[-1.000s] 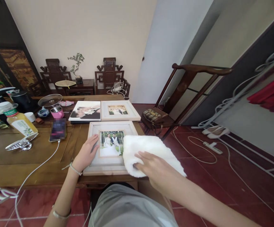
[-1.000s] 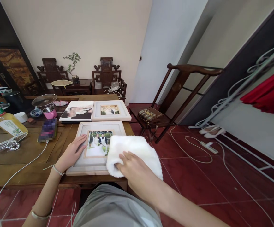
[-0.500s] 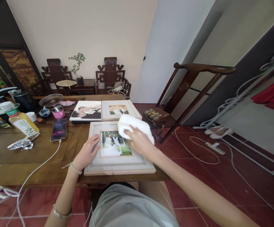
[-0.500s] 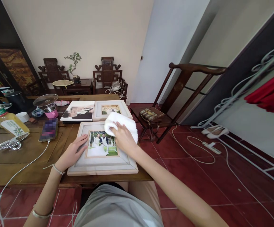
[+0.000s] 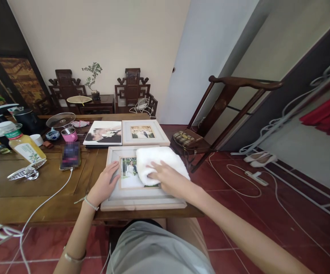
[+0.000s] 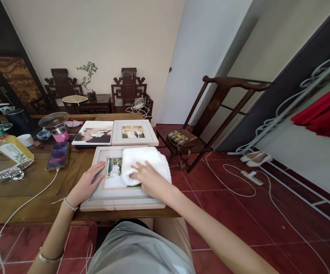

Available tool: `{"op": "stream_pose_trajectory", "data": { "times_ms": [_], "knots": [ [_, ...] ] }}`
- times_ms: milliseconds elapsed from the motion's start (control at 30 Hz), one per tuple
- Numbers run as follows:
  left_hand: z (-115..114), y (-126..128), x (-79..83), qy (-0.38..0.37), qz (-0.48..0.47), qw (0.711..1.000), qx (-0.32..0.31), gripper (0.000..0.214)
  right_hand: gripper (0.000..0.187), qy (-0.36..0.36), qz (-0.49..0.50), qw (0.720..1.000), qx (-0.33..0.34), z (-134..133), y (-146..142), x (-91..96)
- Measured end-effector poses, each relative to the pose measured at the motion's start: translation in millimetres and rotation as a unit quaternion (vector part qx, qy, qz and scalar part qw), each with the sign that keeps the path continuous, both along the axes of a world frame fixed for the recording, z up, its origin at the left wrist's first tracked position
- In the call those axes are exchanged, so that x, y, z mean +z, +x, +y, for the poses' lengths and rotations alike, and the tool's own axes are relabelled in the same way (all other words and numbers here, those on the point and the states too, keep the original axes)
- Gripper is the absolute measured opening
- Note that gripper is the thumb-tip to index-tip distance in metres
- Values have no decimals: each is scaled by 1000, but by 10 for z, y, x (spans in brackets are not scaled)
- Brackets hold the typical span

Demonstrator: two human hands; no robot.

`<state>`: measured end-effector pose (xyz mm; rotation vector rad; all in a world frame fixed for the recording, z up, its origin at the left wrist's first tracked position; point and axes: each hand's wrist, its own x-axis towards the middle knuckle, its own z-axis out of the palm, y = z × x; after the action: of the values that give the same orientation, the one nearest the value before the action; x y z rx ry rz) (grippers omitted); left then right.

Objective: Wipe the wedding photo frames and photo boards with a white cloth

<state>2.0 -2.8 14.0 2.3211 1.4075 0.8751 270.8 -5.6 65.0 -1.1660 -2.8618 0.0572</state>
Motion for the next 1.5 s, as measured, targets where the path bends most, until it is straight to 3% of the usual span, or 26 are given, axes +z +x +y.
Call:
{"op": "stream_pose_trajectory", "data": {
  "times_ms": [200,333,433,600,767,900,1067,1300,1400,1500],
  "knots": [
    [-16,16,11,-2,2,1000,-2,43,64,-96,19,995,12,-714,89,233],
    [-15,18,9,-2,7,1000,-4,43,65,-110,46,993,13,-789,71,220],
    [-13,8,3,2,6,1000,-6,43,68,-74,65,995,-1,-580,19,61],
    [-18,-9,13,-4,21,1000,-11,44,67,12,101,994,-32,37,-11,-193],
    [-18,-15,20,0,24,1000,-14,42,65,72,115,987,-84,654,-39,-208],
    [-14,-17,5,4,20,1000,-12,41,70,56,76,993,-68,790,-99,-201],
    [-4,-18,-24,6,15,1000,-10,42,73,-24,36,999,-9,287,-110,-142],
    [-6,-13,-29,8,14,1000,-7,42,64,-139,50,988,41,-726,18,249],
    [-11,-11,-22,11,17,1000,-9,42,64,-156,62,984,53,-905,3,280],
    [-11,-14,-20,12,23,1000,-10,42,70,-144,74,986,44,-811,-59,143]
  ]
}}
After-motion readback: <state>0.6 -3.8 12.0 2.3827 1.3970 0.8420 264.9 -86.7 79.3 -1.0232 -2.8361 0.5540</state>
